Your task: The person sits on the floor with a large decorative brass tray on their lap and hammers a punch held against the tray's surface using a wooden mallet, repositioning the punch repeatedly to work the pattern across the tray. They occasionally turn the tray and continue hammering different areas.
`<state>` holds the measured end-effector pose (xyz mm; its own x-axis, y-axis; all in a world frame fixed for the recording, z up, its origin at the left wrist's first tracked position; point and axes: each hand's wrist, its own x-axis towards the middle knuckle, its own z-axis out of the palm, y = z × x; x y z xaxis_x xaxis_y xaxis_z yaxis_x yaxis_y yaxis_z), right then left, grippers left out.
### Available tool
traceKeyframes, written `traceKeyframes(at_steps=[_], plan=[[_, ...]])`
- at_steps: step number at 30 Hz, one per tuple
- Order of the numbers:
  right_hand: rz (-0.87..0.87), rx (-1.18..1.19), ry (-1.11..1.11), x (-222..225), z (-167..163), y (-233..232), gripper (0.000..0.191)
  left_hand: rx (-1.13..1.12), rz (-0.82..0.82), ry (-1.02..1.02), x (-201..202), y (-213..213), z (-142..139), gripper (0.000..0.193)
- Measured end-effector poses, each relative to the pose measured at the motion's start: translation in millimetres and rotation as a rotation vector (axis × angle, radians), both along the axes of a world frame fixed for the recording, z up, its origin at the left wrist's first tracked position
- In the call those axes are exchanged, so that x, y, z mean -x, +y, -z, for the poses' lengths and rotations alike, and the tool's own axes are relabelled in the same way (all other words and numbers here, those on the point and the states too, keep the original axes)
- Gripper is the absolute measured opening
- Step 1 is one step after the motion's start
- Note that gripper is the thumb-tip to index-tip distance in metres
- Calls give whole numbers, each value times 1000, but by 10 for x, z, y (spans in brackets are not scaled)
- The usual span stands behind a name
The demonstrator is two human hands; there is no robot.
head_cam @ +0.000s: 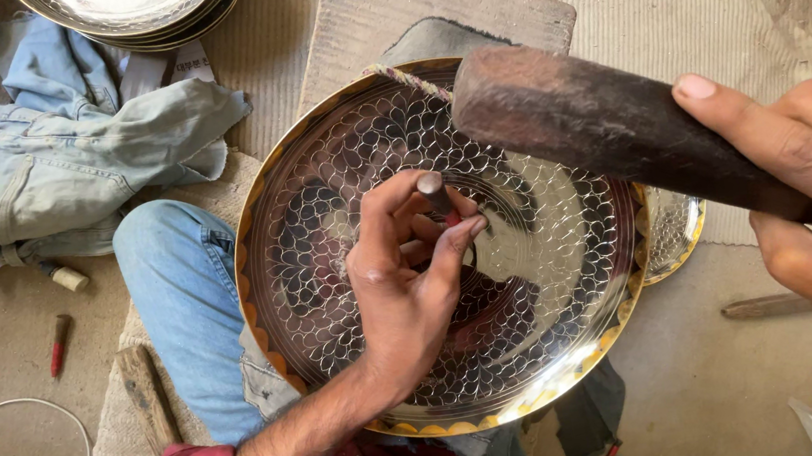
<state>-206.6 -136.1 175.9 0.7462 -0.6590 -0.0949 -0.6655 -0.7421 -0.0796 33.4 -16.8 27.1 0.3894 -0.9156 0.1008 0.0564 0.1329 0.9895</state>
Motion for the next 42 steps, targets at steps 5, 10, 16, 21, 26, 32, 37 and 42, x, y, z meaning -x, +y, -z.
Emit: traceKeyframes(at_steps=[5,10,16,21,26,32,37,42], plan=[[-69,60,12,-77,-63,-60,86,52,-1,40,16,37,12,42],[58,-84,-200,-140,-136,-57,69,71,2,25,30,53,42,41],[-97,8,208,-192,-94,-95,90,93,0,-17,17,30,62,41],[-109,-75,145,-149,-86,-195,88,82,55,-110,-30,-33,33,38],[60,-164,60,-124,-54,-119,91,13,132,-163,-102,-102,-32,39],[200,-183,-36,73,105,10,85,31,285,-166,-147,-131,-89,43],[-140,76,-6,698,301,-157,49,130,284,-195,-147,-138,-101,44],[356,-58,-58,958,786,30,29,124,293,-207,-154,-141,-90,47]])
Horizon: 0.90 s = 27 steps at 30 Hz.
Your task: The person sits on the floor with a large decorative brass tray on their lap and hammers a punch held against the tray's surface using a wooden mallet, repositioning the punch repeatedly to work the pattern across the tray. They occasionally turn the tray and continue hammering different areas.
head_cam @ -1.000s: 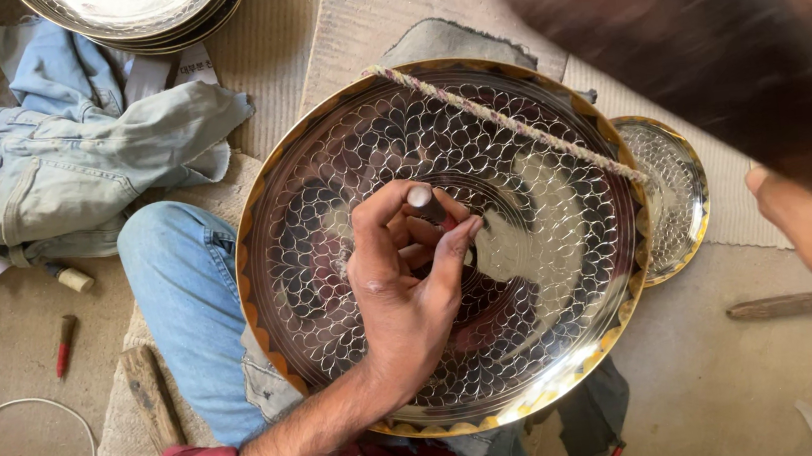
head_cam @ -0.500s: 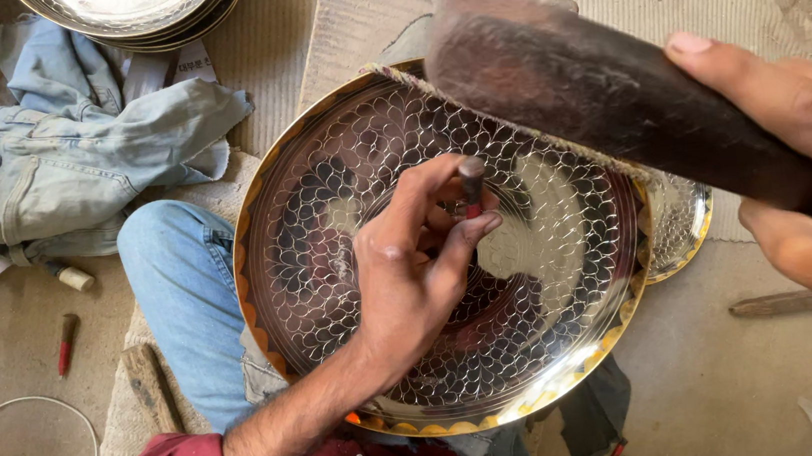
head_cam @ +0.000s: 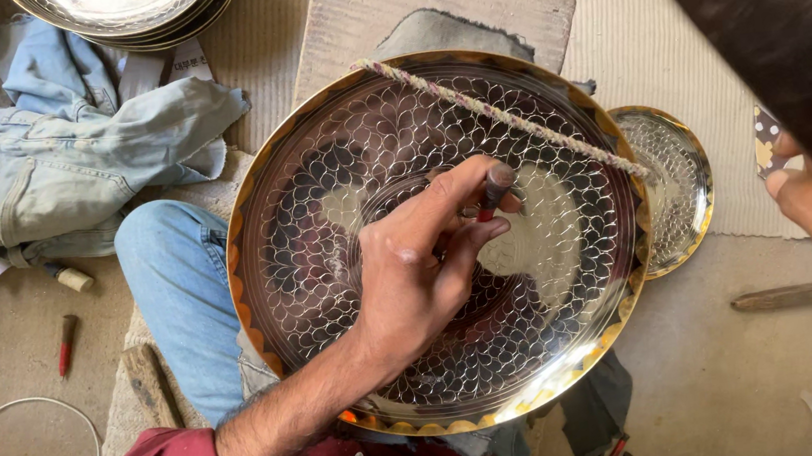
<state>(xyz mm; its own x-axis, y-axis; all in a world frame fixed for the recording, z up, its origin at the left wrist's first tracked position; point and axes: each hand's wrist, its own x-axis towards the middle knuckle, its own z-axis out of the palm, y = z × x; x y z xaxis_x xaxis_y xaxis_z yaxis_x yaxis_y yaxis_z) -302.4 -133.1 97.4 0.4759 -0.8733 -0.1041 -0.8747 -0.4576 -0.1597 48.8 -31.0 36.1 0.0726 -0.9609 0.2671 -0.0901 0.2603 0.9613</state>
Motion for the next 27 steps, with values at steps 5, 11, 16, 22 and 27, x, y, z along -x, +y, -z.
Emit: traceKeyframes(at_steps=[5,11,16,22,27], plan=[[-137,-126,-37,-343,-384,91,73,24,17,-55,-17,-9,23,58],[-145,-145,131,-861,-675,27,95,36,40,-72,-23,-4,35,57],[-137,-159,20,-861,-661,76,92,-2,30,-18,-3,29,11,57],[-124,-161,-42,-790,-613,109,91,-12,27,-25,-9,15,-33,54],[75,-259,-87,-649,-551,245,86,12,104,-70,-65,-21,-35,57]])
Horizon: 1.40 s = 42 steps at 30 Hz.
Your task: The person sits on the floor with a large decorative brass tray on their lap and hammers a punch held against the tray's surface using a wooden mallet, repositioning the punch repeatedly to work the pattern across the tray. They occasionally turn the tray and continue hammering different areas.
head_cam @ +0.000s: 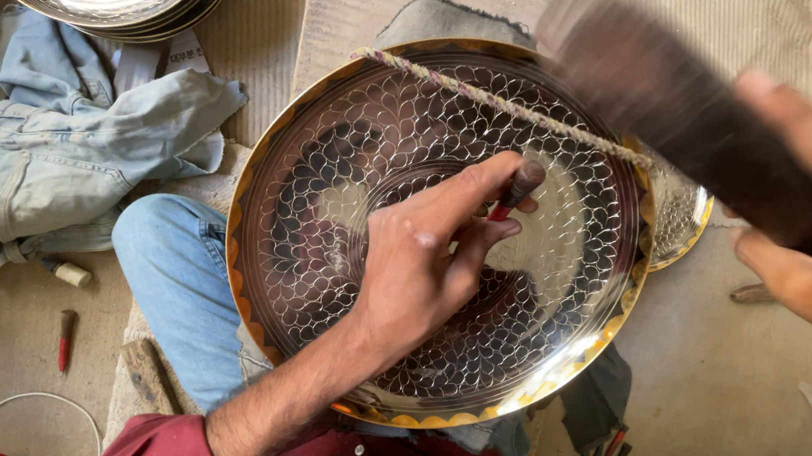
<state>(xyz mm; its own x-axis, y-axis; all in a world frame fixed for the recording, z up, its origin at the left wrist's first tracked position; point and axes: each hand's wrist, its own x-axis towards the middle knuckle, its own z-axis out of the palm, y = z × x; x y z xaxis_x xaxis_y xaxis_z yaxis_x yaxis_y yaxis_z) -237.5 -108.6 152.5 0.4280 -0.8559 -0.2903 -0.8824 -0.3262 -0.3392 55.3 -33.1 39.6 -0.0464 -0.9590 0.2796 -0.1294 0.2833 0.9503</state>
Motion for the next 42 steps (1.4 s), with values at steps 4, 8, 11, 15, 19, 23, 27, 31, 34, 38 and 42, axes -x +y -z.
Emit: traceKeyframes(at_steps=[4,8,11,15,19,23,27,31,34,38,42], plan=[[61,117,-184,47,126,161,88,74,62,-35,-14,-73,26,58],[199,151,20,20,158,376,80,71,141,-170,-29,-140,61,49],[212,157,-228,-22,205,510,82,119,187,-186,-44,-167,101,49],[262,190,-219,5,294,640,86,130,323,-207,-48,-263,163,50],[291,340,-148,108,509,868,70,168,532,-259,-58,-417,158,53],[414,224,-558,196,898,1246,80,205,412,4,-88,-410,60,47],[573,430,-952,71,1560,1648,97,103,202,67,-191,-196,-35,42],[739,617,-1122,-229,2302,1972,95,-135,133,70,-193,-96,-67,44],[800,527,-1091,-265,2553,2084,82,-218,90,89,-147,-84,-65,48],[851,259,-1154,-68,2262,2034,77,-31,64,3,-113,-65,-23,46],[867,225,-1082,-17,1608,1728,72,62,102,-4,-100,-77,56,45]])
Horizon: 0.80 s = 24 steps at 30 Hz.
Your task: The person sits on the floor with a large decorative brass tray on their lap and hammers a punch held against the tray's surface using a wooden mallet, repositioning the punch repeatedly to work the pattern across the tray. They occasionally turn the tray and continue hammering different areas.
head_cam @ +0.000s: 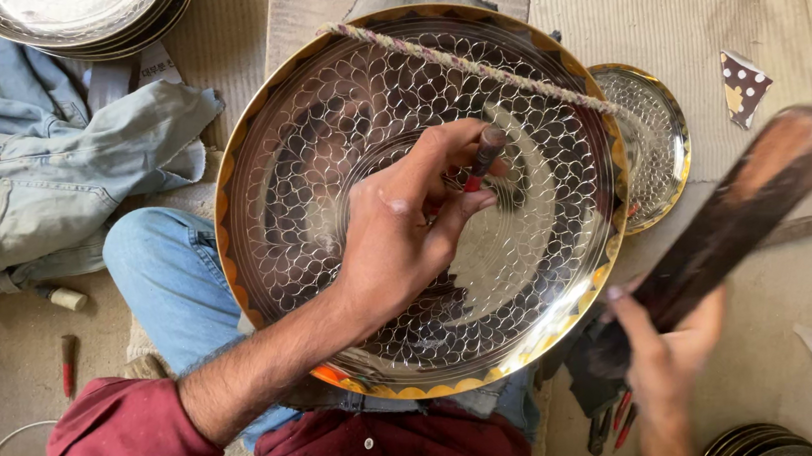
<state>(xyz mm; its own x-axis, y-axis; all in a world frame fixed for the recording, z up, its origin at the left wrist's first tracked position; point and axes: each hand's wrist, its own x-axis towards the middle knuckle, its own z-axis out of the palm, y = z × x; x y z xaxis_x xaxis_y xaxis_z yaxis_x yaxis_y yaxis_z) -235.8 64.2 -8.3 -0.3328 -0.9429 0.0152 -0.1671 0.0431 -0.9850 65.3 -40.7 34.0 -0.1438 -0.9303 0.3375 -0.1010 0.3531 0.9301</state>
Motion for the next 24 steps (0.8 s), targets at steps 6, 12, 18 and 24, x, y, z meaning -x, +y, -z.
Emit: traceKeyframes(at_steps=[6,12,18,24], plan=[[-117,141,337,3,-868,-411,74,-9,6,-33,9,-23,51,43],[-162,-6,302,214,-1190,-473,19,-14,9,-14,-8,7,27,44],[-324,-93,785,250,-1372,-753,17,2,28,-27,-1,-11,29,47],[-630,29,1214,-100,-1610,-1017,72,82,55,-69,-8,-55,55,52]])
